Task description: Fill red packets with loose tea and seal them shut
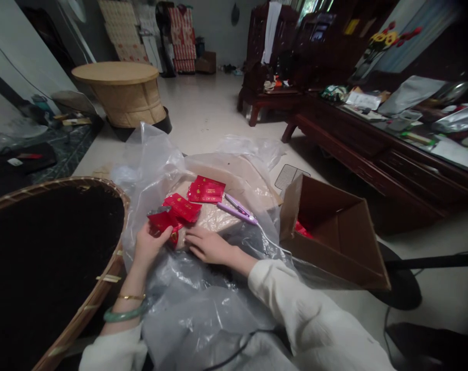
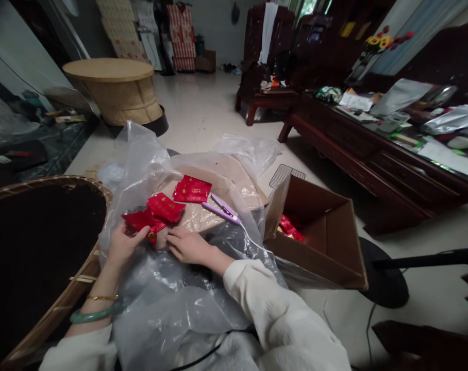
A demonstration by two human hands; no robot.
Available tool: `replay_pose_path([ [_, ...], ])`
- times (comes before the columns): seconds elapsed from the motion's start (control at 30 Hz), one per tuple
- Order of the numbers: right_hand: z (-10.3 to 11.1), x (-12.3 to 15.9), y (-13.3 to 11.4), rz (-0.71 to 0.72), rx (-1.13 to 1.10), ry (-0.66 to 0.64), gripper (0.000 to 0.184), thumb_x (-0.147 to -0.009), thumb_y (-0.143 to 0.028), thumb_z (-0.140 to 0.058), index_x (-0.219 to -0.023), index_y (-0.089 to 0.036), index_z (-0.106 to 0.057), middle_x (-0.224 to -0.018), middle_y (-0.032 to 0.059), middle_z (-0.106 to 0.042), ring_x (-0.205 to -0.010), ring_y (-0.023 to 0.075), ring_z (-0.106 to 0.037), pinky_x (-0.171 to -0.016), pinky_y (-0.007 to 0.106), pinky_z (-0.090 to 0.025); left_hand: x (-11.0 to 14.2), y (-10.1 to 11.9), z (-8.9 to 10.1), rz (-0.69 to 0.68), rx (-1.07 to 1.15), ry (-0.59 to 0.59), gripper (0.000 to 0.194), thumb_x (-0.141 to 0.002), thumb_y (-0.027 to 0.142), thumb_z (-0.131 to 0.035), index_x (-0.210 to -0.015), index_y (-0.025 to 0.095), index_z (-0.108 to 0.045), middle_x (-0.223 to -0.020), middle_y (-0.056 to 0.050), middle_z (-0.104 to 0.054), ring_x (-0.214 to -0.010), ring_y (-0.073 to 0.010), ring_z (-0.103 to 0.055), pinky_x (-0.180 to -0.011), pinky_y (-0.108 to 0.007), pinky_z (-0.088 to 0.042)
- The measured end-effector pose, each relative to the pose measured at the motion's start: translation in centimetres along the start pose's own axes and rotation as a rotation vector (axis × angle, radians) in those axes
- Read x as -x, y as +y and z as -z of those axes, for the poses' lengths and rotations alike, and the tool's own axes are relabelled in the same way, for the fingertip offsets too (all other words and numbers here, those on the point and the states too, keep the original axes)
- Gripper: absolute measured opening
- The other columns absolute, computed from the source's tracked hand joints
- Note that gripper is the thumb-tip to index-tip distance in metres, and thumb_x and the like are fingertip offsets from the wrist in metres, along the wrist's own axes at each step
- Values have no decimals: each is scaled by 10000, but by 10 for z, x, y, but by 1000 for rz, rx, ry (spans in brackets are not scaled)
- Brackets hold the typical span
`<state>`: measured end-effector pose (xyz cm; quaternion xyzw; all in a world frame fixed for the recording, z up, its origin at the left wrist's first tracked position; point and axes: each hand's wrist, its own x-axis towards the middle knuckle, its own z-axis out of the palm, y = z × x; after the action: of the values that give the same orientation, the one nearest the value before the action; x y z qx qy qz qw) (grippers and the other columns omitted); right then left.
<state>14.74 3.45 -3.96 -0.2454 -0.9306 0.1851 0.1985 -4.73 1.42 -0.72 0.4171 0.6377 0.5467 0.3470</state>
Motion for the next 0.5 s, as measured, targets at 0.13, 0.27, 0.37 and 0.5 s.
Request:
replay_pose_path([
  [0.13, 1, -16, 6, 94, 85, -172, 448, -935, -186, -527, -1358, -37, -518, -1444, 215, -472, -1338, 267, -447, -1140, 407, -353, 10, -4, 11, -91, -75, -46, 528, -559, 459, -768, -952, 143, -614, -894, -90, -719, -805, -229, -683, -777, -348, -564],
  [0.27, 25, 13, 11, 145, -31, -269, 478, -832, -23, -516, -1304, -55, -585, -1387, 179, -544, -1365, 249, -412, -1131, 378, -370, 21, -11, 21, -132, -194, -90, 437, -606, 473, -745, -877, 158, -614, -802, -59, -699, -736, -207, -663, -732, -321, -557],
  [0.37, 50, 52, 3, -23, -135, -269, 508, -858, -38, -484, -1357, -98, -553, -1385, 158, -541, -1310, 225, -467, -1104, 351, -398, 28, -12, 20, -136, -192, -147, 450, -611, 472, -743, -907, 156, -623, -843, -71, -707, -770, -228, -677, -756, -342, -568],
  [0.5, 58, 83, -11, -351, -97, -363, 917, -711, -157, -778, -1512, -114, -335, -1499, 247, -347, -1367, 368, -366, -1108, 486, -368, 36, -4, 13, -147, -182, -220, 523, -606, 444, -750, -1019, 146, -631, -924, -88, -721, -827, -257, -696, -792, -374, -584],
])
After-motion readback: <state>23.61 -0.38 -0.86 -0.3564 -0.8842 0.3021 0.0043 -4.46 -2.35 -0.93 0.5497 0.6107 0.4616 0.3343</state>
